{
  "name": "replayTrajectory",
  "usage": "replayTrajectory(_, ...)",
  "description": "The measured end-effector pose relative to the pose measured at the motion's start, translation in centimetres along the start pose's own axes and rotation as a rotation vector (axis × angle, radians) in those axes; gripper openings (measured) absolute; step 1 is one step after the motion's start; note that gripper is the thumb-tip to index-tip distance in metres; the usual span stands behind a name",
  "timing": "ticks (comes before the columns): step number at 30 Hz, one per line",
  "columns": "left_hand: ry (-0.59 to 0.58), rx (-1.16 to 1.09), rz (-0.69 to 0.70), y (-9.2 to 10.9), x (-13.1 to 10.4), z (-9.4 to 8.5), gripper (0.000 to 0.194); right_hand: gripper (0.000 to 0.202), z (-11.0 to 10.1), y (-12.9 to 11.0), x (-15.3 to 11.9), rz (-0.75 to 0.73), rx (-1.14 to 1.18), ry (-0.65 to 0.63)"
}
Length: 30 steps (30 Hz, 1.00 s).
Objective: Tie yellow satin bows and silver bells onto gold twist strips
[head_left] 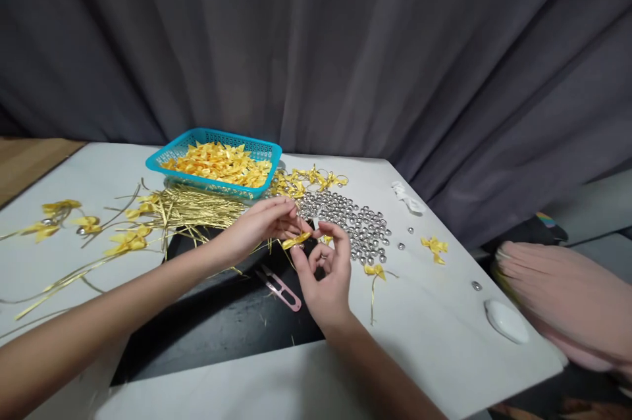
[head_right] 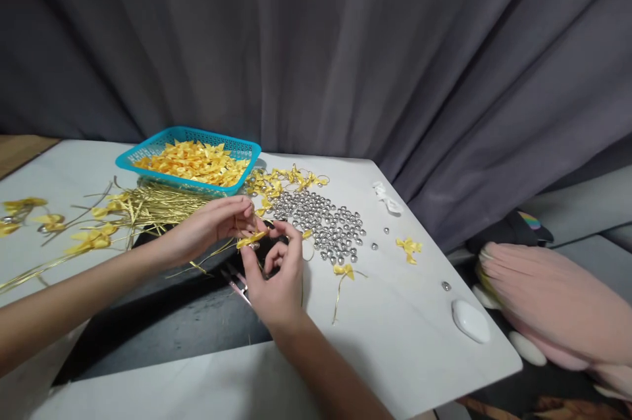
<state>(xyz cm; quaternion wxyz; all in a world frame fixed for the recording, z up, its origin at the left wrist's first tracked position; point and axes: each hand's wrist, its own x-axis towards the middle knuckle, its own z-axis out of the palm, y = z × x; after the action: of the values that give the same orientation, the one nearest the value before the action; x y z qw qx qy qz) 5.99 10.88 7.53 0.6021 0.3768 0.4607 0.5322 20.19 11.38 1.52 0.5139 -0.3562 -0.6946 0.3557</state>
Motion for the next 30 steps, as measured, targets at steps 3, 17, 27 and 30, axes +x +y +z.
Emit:
replayTrajectory(3, 0.046, -0.156, -0.053, 0.6, -0.7, 0.0, 0.019, 0.048, -0.1, -0.1, 0.0, -0.055, -0.009, -0.042)
replayTrajectory(17, 0.118, -0.241, -0.130, 1.0, -2.3, 0.2, 0.020, 0.022, -0.5, -0.6, 0.0, -0.375, -0.091, 0.017)
replayTrajectory(27, 0.097, -0.153, -0.037, 1.4, -3.1, 0.9, 0.020, 0.023, -0.6, -0.7, 0.0, -0.477, -0.197, 0.068)
replayTrajectory(30, 0.118, -0.106, -0.018, 1.7, -3.4, 1.2, 0.019, 0.025, -0.6, -0.5, -0.1, -0.484, -0.198, 0.077)
